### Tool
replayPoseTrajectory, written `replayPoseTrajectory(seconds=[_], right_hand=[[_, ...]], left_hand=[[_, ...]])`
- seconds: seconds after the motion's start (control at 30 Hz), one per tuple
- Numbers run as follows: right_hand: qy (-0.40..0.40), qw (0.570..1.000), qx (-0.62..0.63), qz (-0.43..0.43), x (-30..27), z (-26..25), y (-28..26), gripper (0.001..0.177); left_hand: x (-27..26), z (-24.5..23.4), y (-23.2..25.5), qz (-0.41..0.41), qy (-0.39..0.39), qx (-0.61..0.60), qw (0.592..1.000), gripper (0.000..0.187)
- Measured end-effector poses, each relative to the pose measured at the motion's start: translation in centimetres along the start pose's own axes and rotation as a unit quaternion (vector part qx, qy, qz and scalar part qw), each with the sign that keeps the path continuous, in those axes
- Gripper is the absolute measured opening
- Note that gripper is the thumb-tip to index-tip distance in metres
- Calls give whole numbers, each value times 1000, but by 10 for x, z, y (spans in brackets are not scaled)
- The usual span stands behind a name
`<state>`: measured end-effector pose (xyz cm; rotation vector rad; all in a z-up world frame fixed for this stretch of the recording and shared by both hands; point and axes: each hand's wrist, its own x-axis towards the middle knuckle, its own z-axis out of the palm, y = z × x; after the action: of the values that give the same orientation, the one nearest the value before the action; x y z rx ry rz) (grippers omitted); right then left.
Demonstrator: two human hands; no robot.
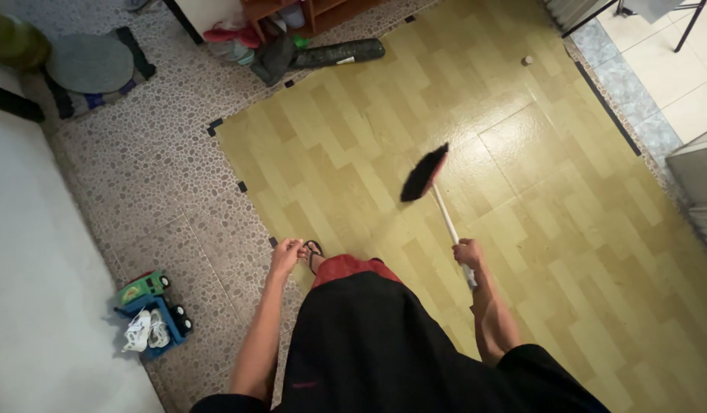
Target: Sweeping the floor across multiple rooms using a broom.
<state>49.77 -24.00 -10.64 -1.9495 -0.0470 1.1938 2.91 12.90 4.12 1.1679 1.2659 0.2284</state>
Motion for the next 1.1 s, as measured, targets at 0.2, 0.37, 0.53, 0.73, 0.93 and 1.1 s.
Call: replayPoseTrajectory(seconds=[0.2, 0.37, 0.53, 0.73, 0.93, 1.1], right_hand=[[69, 983, -165, -45, -60, 54, -71, 46], [18, 976, -209, -59, -92, 103, -140, 51], [-69, 971, -212, -82, -96, 193, -171, 51], [-214, 955, -176, -103, -85, 319, -171, 49], [-276, 922, -242, -124, -92, 376, -185, 41], [-240, 934, -255, -67, -44, 339, -167, 38]], left_hand=[[2, -6, -13, 3, 2, -27, 1000, 24], [5, -19, -12, -8, 3, -24, 1000, 24], [17, -34, -13, 5, 6, -39, 999, 26], [28, -57, -13, 1, 20, -43, 999, 27], [35, -78, -9, -3, 34, -52, 998, 27], [48, -90, -7, 12, 36, -18, 999, 29]])
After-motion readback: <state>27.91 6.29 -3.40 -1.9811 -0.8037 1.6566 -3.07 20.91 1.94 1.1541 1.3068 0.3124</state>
